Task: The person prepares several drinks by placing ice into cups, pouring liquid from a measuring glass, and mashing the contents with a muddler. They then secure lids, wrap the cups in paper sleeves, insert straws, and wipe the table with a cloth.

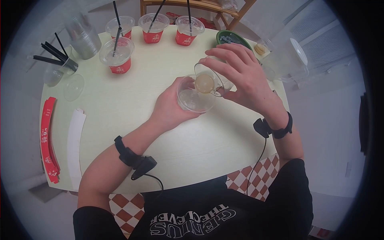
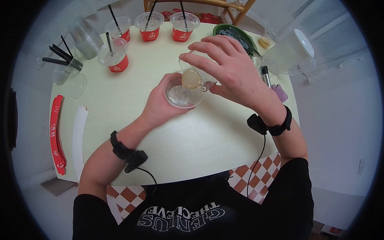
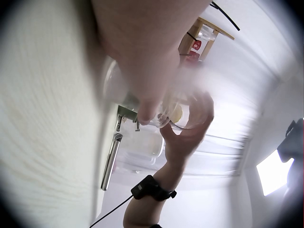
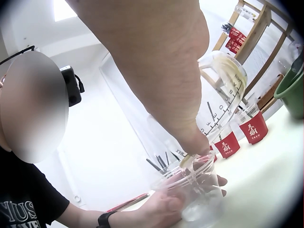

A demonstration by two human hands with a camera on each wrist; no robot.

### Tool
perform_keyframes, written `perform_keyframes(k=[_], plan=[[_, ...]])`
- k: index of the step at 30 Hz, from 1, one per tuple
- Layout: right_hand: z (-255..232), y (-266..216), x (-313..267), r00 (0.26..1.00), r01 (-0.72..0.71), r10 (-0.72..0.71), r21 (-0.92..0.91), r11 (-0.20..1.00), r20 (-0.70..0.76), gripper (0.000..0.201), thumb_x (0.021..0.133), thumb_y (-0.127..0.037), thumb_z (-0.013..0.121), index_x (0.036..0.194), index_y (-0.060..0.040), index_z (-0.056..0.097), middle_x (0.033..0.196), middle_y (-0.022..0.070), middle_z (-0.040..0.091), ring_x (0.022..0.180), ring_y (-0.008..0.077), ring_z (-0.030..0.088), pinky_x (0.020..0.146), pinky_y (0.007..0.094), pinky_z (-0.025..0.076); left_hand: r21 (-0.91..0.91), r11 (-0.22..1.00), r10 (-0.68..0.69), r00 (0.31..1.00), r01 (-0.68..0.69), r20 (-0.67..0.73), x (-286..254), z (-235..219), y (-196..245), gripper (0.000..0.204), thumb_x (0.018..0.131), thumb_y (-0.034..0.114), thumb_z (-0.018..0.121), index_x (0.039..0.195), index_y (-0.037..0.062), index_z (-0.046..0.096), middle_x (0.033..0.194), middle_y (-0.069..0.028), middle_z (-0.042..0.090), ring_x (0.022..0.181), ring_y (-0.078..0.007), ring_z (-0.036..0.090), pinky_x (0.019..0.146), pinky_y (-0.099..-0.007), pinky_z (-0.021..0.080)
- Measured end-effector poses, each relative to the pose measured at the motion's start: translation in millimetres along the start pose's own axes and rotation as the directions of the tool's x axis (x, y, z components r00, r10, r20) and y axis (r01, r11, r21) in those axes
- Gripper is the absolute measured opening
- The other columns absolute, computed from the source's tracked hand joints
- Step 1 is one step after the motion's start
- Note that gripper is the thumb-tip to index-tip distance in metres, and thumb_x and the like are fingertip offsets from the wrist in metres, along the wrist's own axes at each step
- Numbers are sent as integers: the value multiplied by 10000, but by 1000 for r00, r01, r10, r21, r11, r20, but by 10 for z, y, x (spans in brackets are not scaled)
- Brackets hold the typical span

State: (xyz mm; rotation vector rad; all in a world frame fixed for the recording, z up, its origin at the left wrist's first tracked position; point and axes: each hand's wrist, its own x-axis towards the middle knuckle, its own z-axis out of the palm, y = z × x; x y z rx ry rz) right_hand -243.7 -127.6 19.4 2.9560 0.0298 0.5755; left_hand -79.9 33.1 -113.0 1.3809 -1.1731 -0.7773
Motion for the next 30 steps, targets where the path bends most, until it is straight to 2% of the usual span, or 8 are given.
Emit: perform_keyframes(k=[16,18,23,25,26,28,29,30], plan=[[10,-15,-29,996,59,-65,-111,992,-57,857,644,-120,914,1442,-291,651,1434,-14,656,1356,284,584,1209,474,442,15,1000,3,1000,-3,6,2,4,-22,888,737,195,993,1461,45,502,1411,-136,660,1347,-266,637,1157,-409,510],[21,-15,-43,996,47,-53,-82,996,-67,856,644,-122,917,1440,-290,652,1432,-13,658,1356,286,584,1208,475,443,43,997,70,997,-68,-42,-2,15,-48,810,746,282,980,1402,74,552,1344,-131,705,1258,-281,698,1055,-407,565],[51,-16,-80,997,34,-37,-45,998,-67,869,635,-104,928,1443,-271,652,1428,-7,659,1353,295,585,1186,474,455,31,996,81,996,-80,-39,-5,18,-58,807,749,276,979,1402,71,550,1346,-132,702,1261,-282,696,1051,-406,567],[62,-16,-97,995,-20,30,98,995,-94,907,610,-77,930,1457,-225,642,1429,9,655,1350,308,585,1155,470,474,30,996,88,995,-87,-39,-6,16,-59,809,750,273,978,1404,69,549,1346,-133,701,1261,-282,696,1051,-406,568],[55,-23,-108,995,-21,30,97,995,-94,907,610,-77,930,1457,-225,642,1429,9,655,1350,308,585,1155,470,474,38,996,87,995,-86,-45,-9,17,-61,813,748,272,979,1407,67,548,1345,-135,701,1260,-280,696,1052,-403,567],[43,-42,-134,990,-116,133,280,953,-43,916,623,-82,928,1481,-165,615,1436,52,643,1350,325,584,1145,470,474,47,995,87,995,-85,-50,-8,13,-35,818,747,270,981,1410,65,547,1345,-136,701,1258,-277,697,1054,-399,567],[63,-44,-162,990,-117,134,280,953,-43,916,623,-82,928,1481,-165,615,1436,52,643,1350,325,584,1145,470,474,23,999,45,999,-44,-32,-8,8,-19,845,736,223,990,1424,50,529,1367,-140,685,1296,-264,670,1096,-396,542],[112,-41,-204,977,-157,201,410,899,-65,923,644,-106,938,1498,-142,590,1450,68,631,1359,310,583,1157,464,467,0,1000,3,1000,-3,-12,-5,4,-4,875,724,176,999,1437,35,512,1390,-143,669,1334,-251,644,1138,-392,517]])
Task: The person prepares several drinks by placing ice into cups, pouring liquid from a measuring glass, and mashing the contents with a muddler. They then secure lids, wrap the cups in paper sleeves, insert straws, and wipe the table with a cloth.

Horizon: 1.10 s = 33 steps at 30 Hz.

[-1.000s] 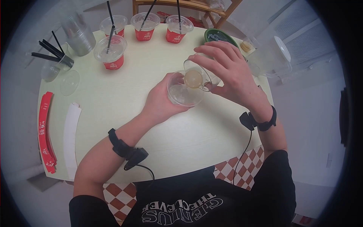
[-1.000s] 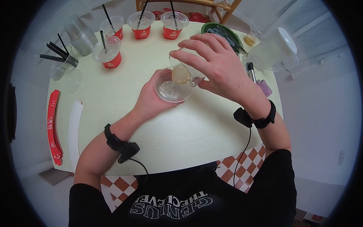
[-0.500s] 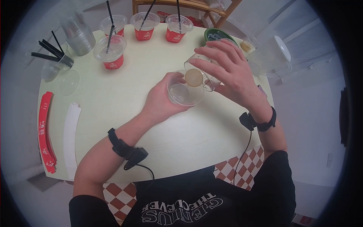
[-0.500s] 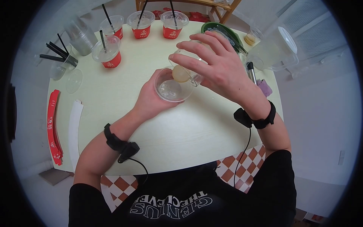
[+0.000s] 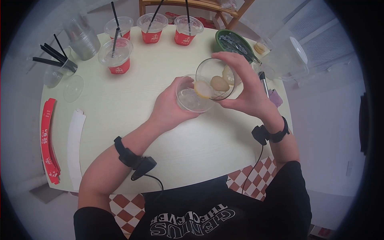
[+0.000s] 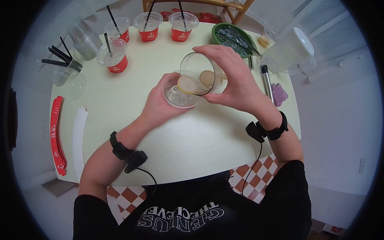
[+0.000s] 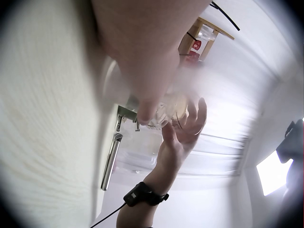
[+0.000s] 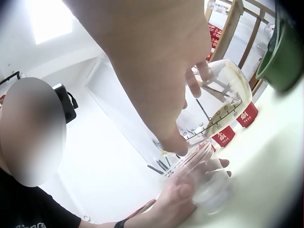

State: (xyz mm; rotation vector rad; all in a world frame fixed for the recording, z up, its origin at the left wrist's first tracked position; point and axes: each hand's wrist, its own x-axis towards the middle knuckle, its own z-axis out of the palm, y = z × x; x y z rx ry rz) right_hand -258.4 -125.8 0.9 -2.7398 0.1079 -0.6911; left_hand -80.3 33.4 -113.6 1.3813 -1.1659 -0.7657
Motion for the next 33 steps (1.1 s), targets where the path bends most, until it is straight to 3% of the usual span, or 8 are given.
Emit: perform_keyframes(k=[5,7,15,19,21,24,28,33], plan=[[62,67,-158,966,-218,248,293,931,-70,976,713,-173,962,1567,-104,493,1500,110,589,1383,262,576,1195,453,442,22,1000,21,1000,-21,6,4,-2,-40,884,719,168,1000,1439,32,506,1374,-135,679,1318,-242,649,1135,-382,514],[174,256,-255,928,-235,362,613,755,-89,1044,732,-182,971,1614,-106,418,1526,119,565,1396,257,567,1204,457,439,30,999,26,1000,-26,18,9,-3,-29,888,717,165,1000,1440,31,503,1362,-132,687,1313,-240,650,1135,-378,511],[440,657,-577,764,-185,641,926,329,-75,911,842,-57,872,1608,-103,382,1542,157,519,1403,331,558,1151,457,496,66,998,20,1000,-19,-12,17,8,-26,885,716,158,998,1433,18,499,1326,-122,706,1315,-235,647,1149,-383,493],[524,732,-696,730,-136,668,927,349,-144,900,852,-31,860,1608,-106,378,1535,149,521,1404,323,551,1156,460,489,86,996,1,1000,-1,-4,14,7,-12,878,718,139,994,1433,22,499,1336,-127,698,1318,-236,644,1149,-383,494],[569,763,-748,755,-153,599,818,555,-265,912,850,-18,868,1609,-107,371,1522,148,520,1416,311,536,1194,474,459,72,997,21,1000,-19,-18,10,15,-39,872,716,106,988,1435,28,500,1345,-127,688,1317,-235,641,1147,-386,496],[636,890,-803,741,-127,568,755,643,-359,942,841,-29,893,1614,-102,361,1516,141,514,1418,298,527,1235,474,416,44,999,5,1000,-4,-20,6,20,-23,874,712,76,983,1439,34,500,1354,-125,671,1313,-243,638,1145,-389,498],[642,971,-812,709,-125,583,742,658,-397,995,820,-31,919,1631,-101,346,1518,129,506,1417,282,518,1265,473,379,72,997,26,999,-25,-19,0,21,-37,871,702,75,985,1432,39,511,1358,-122,653,1309,-251,636,1144,-392,499],[460,931,-921,694,-324,581,536,780,-425,863,956,-237,843,1651,-97,351,1469,103,536,1389,232,518,1207,406,414,134,991,29,999,-24,-39,-5,25,-17,901,685,80,985,1451,30,514,1341,-122,646,1301,-256,638,1140,-401,496]])
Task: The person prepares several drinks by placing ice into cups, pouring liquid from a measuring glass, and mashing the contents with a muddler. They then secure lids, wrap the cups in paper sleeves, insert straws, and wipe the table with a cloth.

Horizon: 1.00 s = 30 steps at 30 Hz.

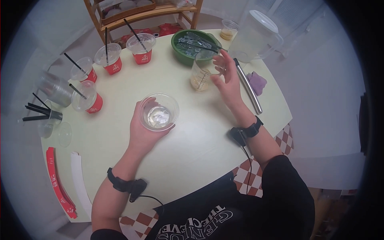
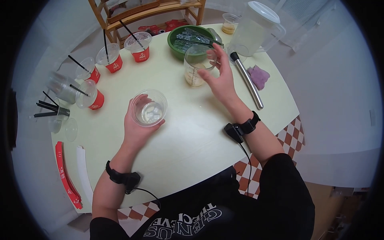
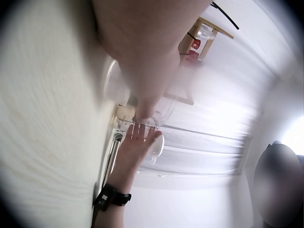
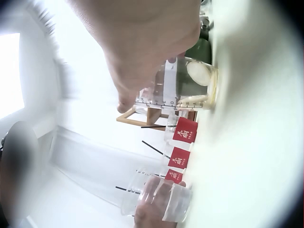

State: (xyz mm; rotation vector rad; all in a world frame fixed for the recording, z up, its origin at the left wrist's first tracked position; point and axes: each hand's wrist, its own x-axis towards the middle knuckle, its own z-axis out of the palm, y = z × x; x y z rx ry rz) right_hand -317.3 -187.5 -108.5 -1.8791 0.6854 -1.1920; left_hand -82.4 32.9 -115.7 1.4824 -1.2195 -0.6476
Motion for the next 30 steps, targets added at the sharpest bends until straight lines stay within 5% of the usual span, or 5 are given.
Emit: perform_keyframes(k=[7,11,18,23,30], plan=[[-905,-243,248,971,-237,202,-385,892,-131,293,1006,-303,737,1144,-50,687,1127,88,675,976,184,642,877,384,528,14,1000,-18,1000,18,0,2,-1,-36,908,696,65,966,1471,29,495,1330,-131,649,1285,-261,644,1133,-403,497],[-1142,-172,-16,955,-201,291,-857,474,-63,280,911,-196,778,1115,-62,642,1006,132,641,933,324,660,816,429,543,-44,999,6,1000,-7,-30,0,14,-83,910,717,34,930,1487,40,446,1340,-142,649,1297,-264,636,1131,-406,497],[-1371,48,-223,946,-149,325,-867,475,15,269,954,-137,694,1185,-60,581,998,121,629,889,293,653,772,431,532,-111,994,1,999,-5,-32,9,32,-102,903,729,-3,882,1496,49,407,1381,-165,628,1332,-278,610,1149,-407,477],[-1549,-414,-181,755,-643,652,-117,757,68,263,1023,-136,537,1274,-87,598,902,77,606,681,147,575,636,335,481,-127,992,9,1000,-12,-22,6,28,-112,899,729,-7,869,1495,46,402,1388,-166,620,1347,-282,597,1169,-409,456],[-1700,-621,-337,910,-412,275,759,504,310,364,1058,-195,546,1411,-111,515,889,83,681,609,139,548,621,273,435,-127,992,15,1000,-18,-20,6,32,-124,902,735,-22,869,1501,56,397,1400,-162,609,1361,-286,589,1173,-410,456]])
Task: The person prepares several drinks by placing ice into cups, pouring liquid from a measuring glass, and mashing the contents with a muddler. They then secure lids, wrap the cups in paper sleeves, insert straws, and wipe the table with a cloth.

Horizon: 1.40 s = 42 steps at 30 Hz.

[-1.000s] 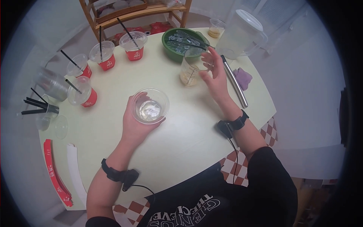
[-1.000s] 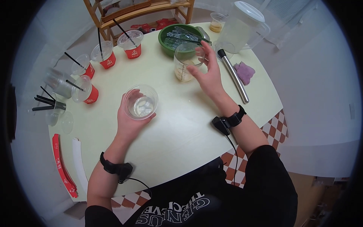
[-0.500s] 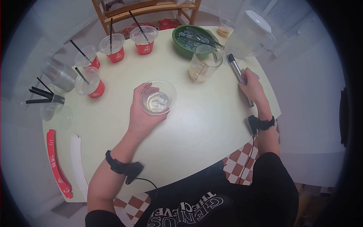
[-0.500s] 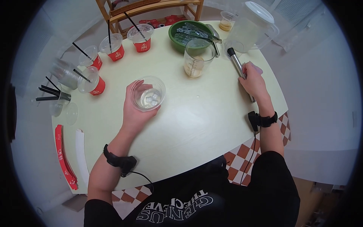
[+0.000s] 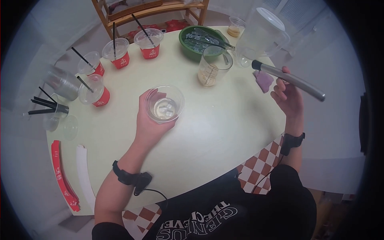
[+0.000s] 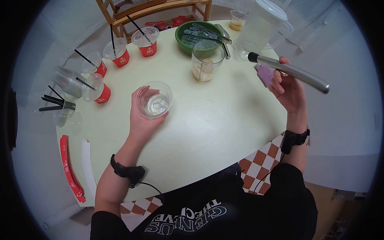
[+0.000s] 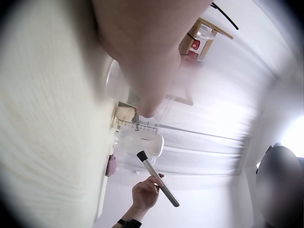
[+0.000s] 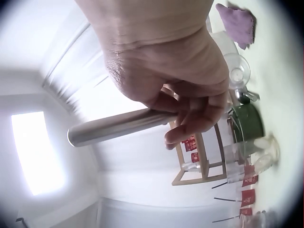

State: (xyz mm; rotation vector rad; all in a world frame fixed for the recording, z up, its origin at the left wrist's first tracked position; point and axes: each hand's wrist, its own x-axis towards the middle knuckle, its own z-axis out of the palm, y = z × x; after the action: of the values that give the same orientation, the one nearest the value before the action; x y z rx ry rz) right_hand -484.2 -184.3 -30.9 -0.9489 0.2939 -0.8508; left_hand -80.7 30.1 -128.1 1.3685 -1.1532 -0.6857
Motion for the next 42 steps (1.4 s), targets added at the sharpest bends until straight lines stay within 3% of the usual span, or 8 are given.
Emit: perform_keyframes(k=[6,10,13,17,23,25,30,42], plan=[[878,130,142,958,108,13,-401,910,287,356,1106,-258,607,1413,-87,554,979,106,755,709,127,600,696,253,470,20,1000,12,1000,-11,-19,2,6,1,956,731,-12,899,1521,69,365,1424,-167,598,1368,-290,584,1177,-424,466],[1448,415,386,879,473,-189,-752,459,438,285,1075,-149,637,1314,0,682,1288,121,673,1129,181,614,940,327,515,32,999,17,1000,-17,-14,10,10,33,998,730,15,926,1536,73,340,1433,-171,593,1370,-293,582,1176,-431,471],[1718,842,722,786,559,-295,-421,714,543,277,1062,-14,591,1337,-8,623,1328,131,621,1217,222,615,1048,383,505,7,1000,24,1000,-24,-9,4,10,66,1022,728,37,944,1543,76,329,1443,-169,588,1372,-295,581,1176,-435,473],[2112,1208,795,898,182,-28,-312,933,439,217,1037,-22,630,1241,-65,569,1121,58,622,1046,131,637,939,348,536,17,999,-31,999,31,-19,14,40,153,1051,730,74,963,1558,78,316,1450,-156,583,1361,-272,588,1150,-415,492],[2486,1558,980,861,367,-40,-564,739,507,222,1000,-180,778,897,-45,635,808,-32,589,770,63,533,680,288,439,210,977,3,993,-29,122,91,-16,202,618,867,186,873,1364,45,533,1322,-103,653,1249,-231,667,979,-417,554],[2639,1600,989,945,116,86,-569,814,316,402,991,-241,806,726,-37,583,666,-66,511,676,49,444,606,291,394,163,985,49,994,-64,95,106,3,103,619,867,200,872,1366,51,535,1312,-109,668,1232,-241,681,969,-413,559],[2635,1715,1162,948,282,-158,-496,821,277,373,1023,-209,758,731,-49,591,676,-65,541,670,27,472,589,288,406,450,879,-216,973,155,88,85,-39,344,670,854,259,880,1385,55,527,1308,-137,697,1198,-273,711,954,-416,569],[2508,1679,1076,932,101,65,-429,898,357,406,1052,-174,700,686,-85,548,584,-36,537,509,45,484,480,262,361,133,979,-158,987,151,40,72,-53,190,847,792,299,947,1441,55,462,1338,-115,674,1238,-279,690,1053,-412,542]])
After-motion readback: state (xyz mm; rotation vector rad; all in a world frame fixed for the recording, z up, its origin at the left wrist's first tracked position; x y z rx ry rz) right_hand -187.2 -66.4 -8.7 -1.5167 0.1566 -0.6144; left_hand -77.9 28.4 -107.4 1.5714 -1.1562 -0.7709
